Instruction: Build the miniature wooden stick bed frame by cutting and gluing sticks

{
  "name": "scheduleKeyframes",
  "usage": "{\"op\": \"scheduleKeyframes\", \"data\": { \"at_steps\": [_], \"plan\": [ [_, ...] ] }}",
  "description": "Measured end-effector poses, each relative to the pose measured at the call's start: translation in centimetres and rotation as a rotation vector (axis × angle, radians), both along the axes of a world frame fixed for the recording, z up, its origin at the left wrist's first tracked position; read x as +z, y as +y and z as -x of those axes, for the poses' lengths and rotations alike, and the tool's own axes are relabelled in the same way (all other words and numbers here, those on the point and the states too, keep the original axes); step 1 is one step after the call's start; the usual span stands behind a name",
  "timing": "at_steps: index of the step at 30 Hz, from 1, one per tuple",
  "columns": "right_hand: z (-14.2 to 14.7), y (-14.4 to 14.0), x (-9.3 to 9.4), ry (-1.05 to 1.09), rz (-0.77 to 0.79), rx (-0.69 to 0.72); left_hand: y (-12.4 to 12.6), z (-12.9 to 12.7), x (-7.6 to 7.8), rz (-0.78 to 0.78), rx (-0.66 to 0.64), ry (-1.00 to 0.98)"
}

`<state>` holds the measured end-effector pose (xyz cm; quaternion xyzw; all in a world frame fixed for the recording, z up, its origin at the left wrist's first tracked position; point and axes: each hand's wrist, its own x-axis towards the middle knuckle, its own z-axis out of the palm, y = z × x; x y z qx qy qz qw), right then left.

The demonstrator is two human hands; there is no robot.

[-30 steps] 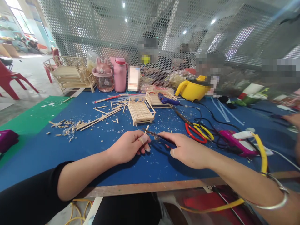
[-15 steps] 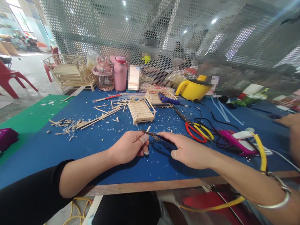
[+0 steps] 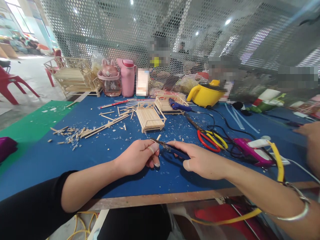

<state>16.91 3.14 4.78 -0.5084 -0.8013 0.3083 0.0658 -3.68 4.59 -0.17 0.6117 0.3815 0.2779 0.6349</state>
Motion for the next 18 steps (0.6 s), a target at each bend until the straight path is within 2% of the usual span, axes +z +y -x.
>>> {"op": "scheduleKeyframes", "data": {
  "at_steps": [11,15,18],
  "plan": [
    [0.4,-0.1,0.0,-0.017,-0.019,-0.018,0.1,0.0,0.1,0.02,-0.015,0.015],
    [1.0,-0.3,0.1,-0.058,-0.077,-0.011,0.0,0.1,0.1,-0.087,-0.033,0.066],
    [1.2,-0.5,-0.5,-0.113,-0.152,-0.012,-0.1,-0.2,0.2,-0.191,0.023,0.187]
  ]
}}
